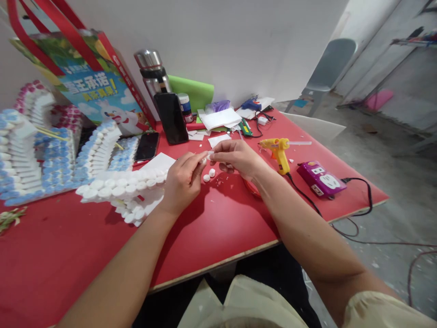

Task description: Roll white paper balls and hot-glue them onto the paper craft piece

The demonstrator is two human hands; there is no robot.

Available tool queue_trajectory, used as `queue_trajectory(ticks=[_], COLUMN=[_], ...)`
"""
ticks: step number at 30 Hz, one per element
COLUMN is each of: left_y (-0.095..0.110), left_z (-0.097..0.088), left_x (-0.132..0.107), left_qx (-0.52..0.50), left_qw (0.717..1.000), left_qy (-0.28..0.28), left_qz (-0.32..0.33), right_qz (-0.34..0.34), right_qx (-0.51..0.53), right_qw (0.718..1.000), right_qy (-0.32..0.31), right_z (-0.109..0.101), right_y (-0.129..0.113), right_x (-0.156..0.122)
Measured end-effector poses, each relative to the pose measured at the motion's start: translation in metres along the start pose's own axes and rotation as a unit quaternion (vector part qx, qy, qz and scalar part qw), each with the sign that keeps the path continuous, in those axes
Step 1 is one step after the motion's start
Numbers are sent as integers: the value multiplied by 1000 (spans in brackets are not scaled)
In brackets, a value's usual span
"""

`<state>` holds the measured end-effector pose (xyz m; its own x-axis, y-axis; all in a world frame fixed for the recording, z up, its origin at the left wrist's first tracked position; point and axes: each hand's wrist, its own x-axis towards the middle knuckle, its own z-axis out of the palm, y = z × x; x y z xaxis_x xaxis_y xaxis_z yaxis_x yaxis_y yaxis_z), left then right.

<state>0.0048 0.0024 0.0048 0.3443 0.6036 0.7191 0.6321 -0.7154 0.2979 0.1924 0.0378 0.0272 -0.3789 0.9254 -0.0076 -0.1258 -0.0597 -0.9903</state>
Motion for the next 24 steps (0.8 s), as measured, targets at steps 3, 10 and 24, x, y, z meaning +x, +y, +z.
queue_trajectory(ticks=[3,10,24], left_y=[2,6,9], left_z=[0,-2,3], left_x=[0,1,8], left_qx=[5,-36,-608], left_qw=[1000,997,657], left_qy=[1,-4,16], left_qz=[-11,-62,-445], right_qz=[-20,-68,-71], right_qx=[-27,-50,-75], right_qw=[999,996,995], right_qy=[1,-5,5], right_z=[0,0,-5], right_y=[1,5,-6], right_x=[0,3,-1])
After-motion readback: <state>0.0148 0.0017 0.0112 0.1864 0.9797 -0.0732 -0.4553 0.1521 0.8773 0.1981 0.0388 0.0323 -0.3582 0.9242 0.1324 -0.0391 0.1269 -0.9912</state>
